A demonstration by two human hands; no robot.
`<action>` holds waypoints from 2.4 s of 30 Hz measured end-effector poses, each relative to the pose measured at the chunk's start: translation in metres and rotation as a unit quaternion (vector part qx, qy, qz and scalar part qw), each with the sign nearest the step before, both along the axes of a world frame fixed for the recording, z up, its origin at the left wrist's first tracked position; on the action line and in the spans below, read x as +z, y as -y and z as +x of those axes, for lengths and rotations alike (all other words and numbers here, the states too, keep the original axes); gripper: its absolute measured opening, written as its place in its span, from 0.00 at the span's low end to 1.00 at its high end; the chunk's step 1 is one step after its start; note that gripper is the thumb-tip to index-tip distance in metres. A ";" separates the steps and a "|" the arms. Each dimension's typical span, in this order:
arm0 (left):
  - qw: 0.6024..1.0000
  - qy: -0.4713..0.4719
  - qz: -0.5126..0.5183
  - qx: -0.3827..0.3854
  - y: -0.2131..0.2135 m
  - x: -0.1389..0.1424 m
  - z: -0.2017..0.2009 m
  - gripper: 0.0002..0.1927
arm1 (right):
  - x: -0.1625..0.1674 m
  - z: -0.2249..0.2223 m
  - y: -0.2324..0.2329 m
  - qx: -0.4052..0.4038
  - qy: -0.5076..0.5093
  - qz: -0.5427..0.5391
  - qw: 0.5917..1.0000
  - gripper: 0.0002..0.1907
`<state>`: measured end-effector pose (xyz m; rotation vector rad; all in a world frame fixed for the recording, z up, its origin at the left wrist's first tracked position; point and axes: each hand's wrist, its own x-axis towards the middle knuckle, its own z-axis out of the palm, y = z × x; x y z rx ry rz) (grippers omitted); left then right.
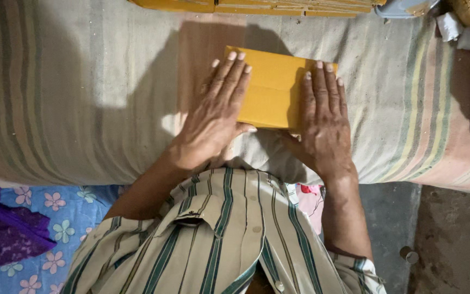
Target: The person sits on the floor and folds yellow cardboard boxes by hand, pressing the flaps and creases flat with their palms, then places each finished box onto a growing stack of folded boxes beside them.
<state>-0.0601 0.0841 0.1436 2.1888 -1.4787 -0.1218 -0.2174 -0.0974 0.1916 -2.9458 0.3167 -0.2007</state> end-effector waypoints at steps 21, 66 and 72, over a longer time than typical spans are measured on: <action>0.990 0.057 0.062 0.111 0.039 -0.002 -0.019 0.36 | -0.012 0.037 -0.019 -0.093 -0.048 -0.051 0.993 0.38; 0.983 0.012 -0.040 0.177 0.086 -0.010 0.024 0.14 | -0.050 0.078 0.034 -0.174 0.075 -0.143 0.971 0.12; 0.980 0.130 -0.103 0.110 0.085 -0.012 0.024 0.12 | -0.034 0.079 0.021 -0.001 0.077 -0.068 0.995 0.13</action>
